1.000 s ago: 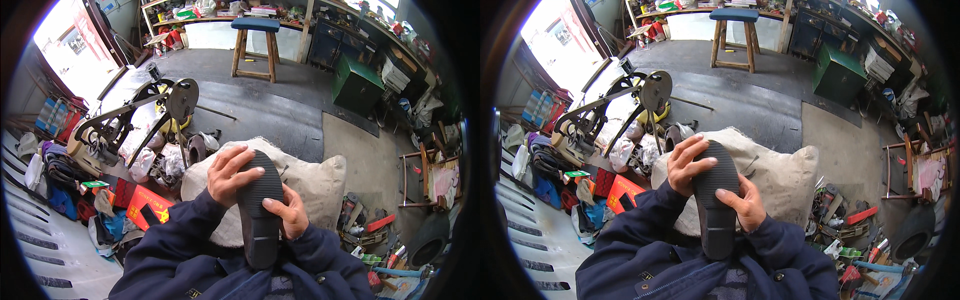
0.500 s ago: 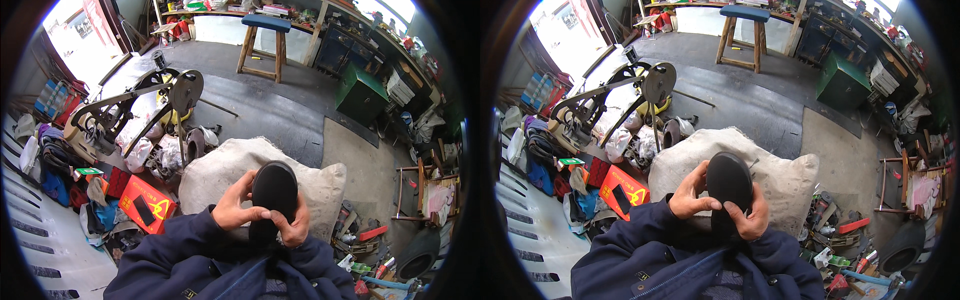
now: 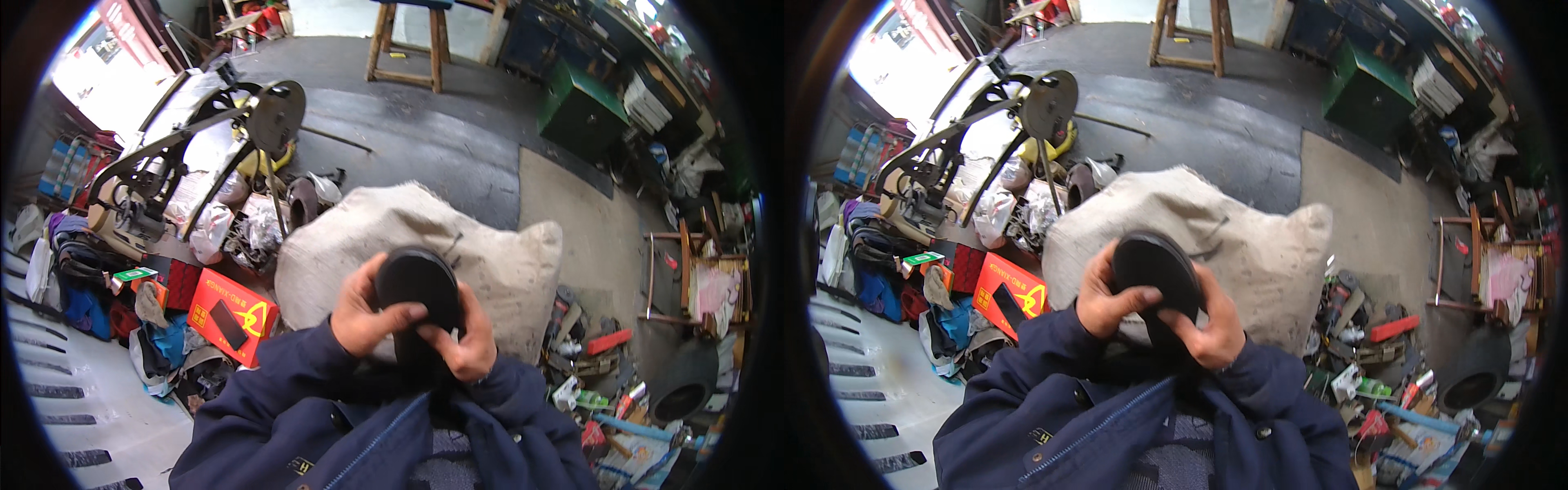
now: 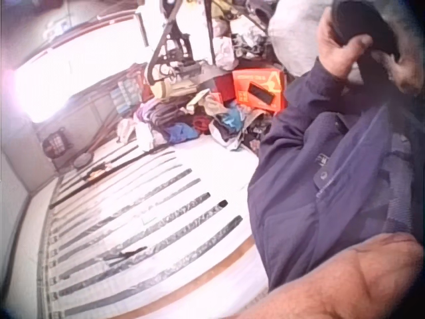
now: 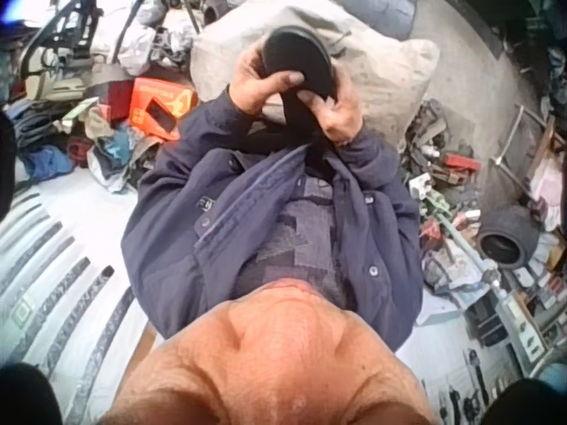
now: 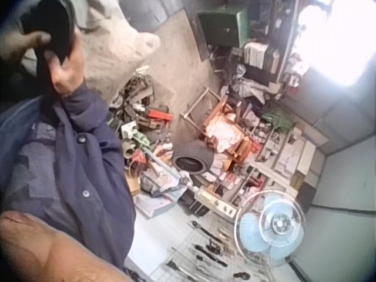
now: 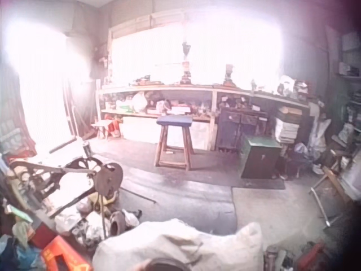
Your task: The person holds a dark slipper and uses shears to trim excess fabric along the upper edge. They repeatedly rotate the slipper, inspect the cut line, and make small adjustments while cutting.
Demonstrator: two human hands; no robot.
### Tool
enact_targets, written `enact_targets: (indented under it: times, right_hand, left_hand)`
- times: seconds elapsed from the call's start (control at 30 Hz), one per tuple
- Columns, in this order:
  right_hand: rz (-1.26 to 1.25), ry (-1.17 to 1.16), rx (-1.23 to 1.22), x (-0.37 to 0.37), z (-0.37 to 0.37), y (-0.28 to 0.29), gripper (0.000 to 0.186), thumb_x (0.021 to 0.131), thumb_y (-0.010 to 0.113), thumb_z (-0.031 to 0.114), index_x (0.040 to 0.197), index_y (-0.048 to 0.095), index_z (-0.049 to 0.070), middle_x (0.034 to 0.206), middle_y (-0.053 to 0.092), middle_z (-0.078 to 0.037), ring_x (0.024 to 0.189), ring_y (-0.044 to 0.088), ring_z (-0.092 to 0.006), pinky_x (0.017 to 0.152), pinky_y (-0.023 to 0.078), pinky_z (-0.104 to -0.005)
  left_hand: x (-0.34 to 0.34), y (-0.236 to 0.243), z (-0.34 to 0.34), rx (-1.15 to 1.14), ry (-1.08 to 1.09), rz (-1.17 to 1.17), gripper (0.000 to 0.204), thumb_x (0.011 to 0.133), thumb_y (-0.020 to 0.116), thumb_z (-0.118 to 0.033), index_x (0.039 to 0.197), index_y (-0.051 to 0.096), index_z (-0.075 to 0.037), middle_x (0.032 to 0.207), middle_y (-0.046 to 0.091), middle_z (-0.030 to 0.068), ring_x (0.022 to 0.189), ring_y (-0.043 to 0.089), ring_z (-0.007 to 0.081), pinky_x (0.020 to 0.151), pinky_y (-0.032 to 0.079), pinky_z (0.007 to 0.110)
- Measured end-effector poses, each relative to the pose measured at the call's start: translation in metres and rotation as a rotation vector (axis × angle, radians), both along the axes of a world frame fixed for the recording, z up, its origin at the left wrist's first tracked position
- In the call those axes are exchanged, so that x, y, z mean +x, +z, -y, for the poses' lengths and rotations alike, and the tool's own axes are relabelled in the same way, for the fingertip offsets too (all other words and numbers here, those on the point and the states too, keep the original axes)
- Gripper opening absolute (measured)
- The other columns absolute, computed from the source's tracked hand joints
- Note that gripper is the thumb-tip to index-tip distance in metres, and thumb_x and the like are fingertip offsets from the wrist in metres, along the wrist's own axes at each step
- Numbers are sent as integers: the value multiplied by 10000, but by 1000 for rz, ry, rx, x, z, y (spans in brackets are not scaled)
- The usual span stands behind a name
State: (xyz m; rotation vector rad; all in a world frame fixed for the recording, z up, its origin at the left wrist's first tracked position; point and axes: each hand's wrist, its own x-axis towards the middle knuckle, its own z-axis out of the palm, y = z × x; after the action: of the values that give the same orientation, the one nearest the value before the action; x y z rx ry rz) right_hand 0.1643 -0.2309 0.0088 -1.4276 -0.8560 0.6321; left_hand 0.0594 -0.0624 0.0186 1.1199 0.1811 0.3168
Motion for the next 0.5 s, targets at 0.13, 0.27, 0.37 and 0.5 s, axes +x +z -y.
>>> enact_targets:
  times: [0.13,0.27,0.37,0.5]
  right_hand:
    - [-100,60,-23,24,15,1,644,930,746,93,1488,433,21,1147,646,-94,1009,643,-175,963,488,-328]
    - [-227,-62,-267,50,32,8,551,959,715,121,1442,486,-15,1166,620,-74,1057,603,-148,967,489,-294]
    - [-72,181,-319,41,19,10,462,933,750,138,1351,598,11,1116,663,-70,1017,639,-144,902,526,-301]
    - [312,493,-235,-4,-39,4,572,862,821,278,1345,613,51,1202,649,-141,1060,669,-271,875,551,-367]
  left_hand:
    - [-3,-14,-21,-67,299,78,446,826,777,7,1244,624,-20,1127,718,64,1039,682,161,936,535,316]
    - [-32,2,-108,-74,681,263,405,900,695,-51,1294,610,-14,1190,713,149,1086,705,291,975,569,427]
    - [-62,28,-155,30,772,413,369,935,687,-63,1296,625,-22,1216,715,147,1086,711,299,988,567,457]
    - [-83,58,-173,101,891,479,351,921,714,-71,1267,665,-38,1200,729,122,1090,712,284,987,564,454]
